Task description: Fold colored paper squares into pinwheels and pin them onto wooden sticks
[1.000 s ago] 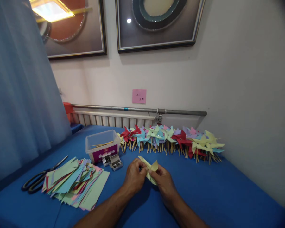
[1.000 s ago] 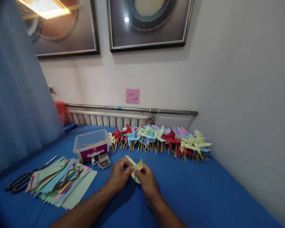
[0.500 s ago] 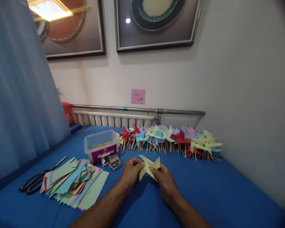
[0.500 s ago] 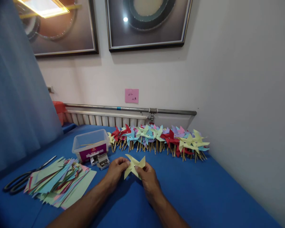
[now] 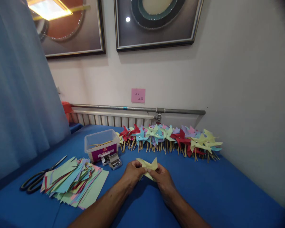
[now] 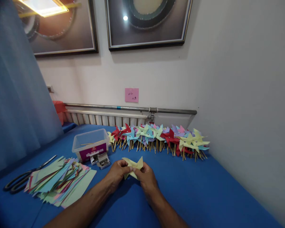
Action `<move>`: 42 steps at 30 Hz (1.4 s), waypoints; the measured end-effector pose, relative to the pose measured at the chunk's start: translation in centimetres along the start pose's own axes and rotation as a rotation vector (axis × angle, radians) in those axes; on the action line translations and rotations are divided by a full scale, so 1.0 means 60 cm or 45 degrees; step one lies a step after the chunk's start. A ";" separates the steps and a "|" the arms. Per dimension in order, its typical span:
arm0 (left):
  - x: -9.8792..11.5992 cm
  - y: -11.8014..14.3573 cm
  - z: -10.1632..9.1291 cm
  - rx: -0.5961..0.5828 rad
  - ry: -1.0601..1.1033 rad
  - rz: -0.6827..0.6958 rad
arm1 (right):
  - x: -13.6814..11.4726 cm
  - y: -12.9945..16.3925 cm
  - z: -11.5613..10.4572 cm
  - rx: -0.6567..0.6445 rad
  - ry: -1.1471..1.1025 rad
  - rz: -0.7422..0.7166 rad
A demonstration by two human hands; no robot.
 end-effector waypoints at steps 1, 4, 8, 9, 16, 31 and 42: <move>-0.001 -0.001 -0.002 0.023 -0.020 -0.003 | 0.001 -0.001 -0.001 0.002 0.017 0.001; 0.001 -0.002 -0.004 0.039 -0.065 0.005 | 0.002 -0.002 -0.002 0.000 0.040 0.017; 0.006 0.001 -0.003 0.021 -0.098 0.018 | -0.010 0.008 0.009 -0.043 -0.028 0.059; 0.007 0.002 -0.002 0.021 -0.105 0.018 | -0.015 0.012 0.012 -0.050 -0.039 0.062; 0.004 0.003 0.004 -0.026 -0.074 -0.005 | -0.024 0.019 0.011 0.050 0.002 0.059; 0.005 -0.002 0.001 0.010 -0.356 0.142 | 0.014 -0.006 -0.013 0.090 0.042 0.041; 0.004 0.000 0.009 -0.025 -0.217 0.104 | 0.032 -0.015 -0.026 0.102 0.051 0.029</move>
Point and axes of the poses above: each hand's wrist, its own y-axis away from the middle knuckle, its own z-axis out of the palm, x = y × z, the point moved 6 cm from there along -y, towards the middle knuckle, and after that the axes turned 8 degrees about -x, right-handed, at the moved point
